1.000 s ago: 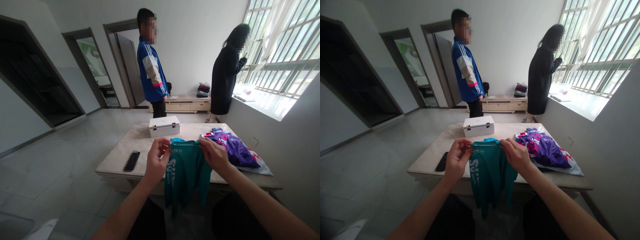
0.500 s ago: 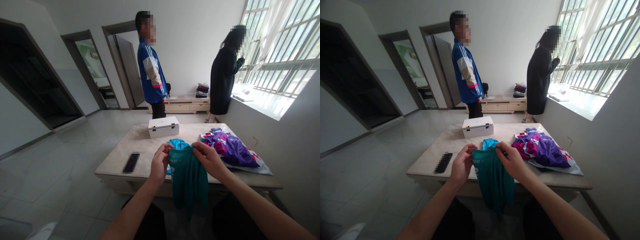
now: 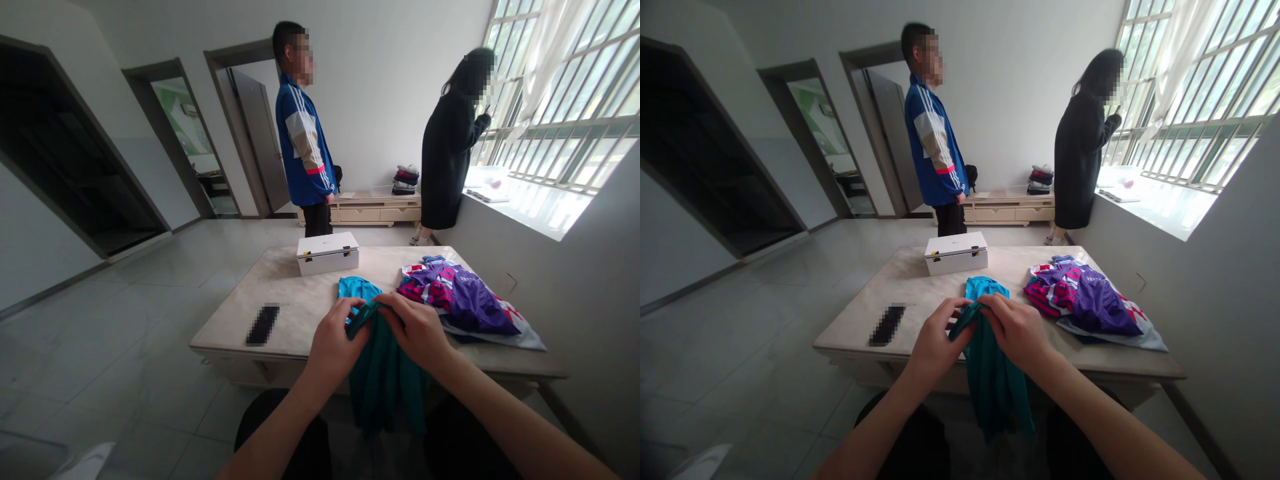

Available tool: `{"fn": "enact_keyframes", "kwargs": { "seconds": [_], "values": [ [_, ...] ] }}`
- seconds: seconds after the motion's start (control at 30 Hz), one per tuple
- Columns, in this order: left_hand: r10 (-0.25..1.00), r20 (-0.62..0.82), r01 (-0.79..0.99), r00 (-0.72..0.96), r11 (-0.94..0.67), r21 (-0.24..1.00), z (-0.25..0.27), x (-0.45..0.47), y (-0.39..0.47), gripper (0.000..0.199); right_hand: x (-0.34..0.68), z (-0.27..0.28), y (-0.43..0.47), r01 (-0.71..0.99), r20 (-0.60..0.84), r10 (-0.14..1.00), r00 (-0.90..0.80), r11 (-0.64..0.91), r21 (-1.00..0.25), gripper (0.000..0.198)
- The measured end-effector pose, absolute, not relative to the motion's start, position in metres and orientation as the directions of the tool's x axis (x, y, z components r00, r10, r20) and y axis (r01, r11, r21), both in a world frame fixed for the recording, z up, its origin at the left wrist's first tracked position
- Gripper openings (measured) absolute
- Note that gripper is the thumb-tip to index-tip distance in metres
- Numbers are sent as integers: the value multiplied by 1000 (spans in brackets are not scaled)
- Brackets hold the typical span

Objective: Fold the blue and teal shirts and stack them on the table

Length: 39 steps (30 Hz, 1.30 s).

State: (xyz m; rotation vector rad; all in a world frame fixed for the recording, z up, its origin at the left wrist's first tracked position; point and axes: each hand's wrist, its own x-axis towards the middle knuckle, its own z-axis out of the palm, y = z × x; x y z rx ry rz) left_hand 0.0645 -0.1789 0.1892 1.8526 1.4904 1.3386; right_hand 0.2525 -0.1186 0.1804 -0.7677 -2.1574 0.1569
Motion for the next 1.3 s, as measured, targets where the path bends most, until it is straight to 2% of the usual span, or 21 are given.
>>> {"fn": "enact_keyframes", "kwargs": {
  "seconds": [0.07,0.13,0.27,0.37,0.47,0.57,0.67,0.77,0.87,1.13,1.3],
  "values": [
    [899,439,507,1,-379,774,191,59,-177,14,255,183,-117,454,654,553,-516,824,-338,25],
    [909,417,498,18,-370,785,194,51,-176,14,257,185,-113,422,635,550,-542,832,-361,24],
    [960,270,437,73,-274,857,202,40,-175,15,259,182,-106,393,567,647,-510,761,-516,19],
    [966,243,412,88,-258,874,201,42,-174,15,256,173,-104,385,510,727,-460,681,-623,15],
    [952,301,451,48,-290,844,192,48,-177,16,253,164,-105,349,503,766,-400,634,-690,15],
    [912,410,504,26,-366,782,181,51,-183,31,251,161,-106,284,518,774,-364,622,-730,14],
    [877,471,540,91,-441,717,174,48,-188,31,253,165,-107,237,513,774,-371,614,-753,13],
    [871,461,543,171,-474,694,172,45,-190,23,253,170,-108,186,488,773,-405,593,-784,16],
    [877,434,545,205,-470,694,172,47,-192,27,253,173,-109,120,463,763,-451,566,-816,20],
    [835,526,548,159,-518,657,169,60,-198,31,253,172,-109,34,405,770,-494,482,-875,26],
    [819,558,562,134,-526,638,164,65,-198,34,253,167,-106,0,382,800,-464,431,-902,28]
  ]
}}
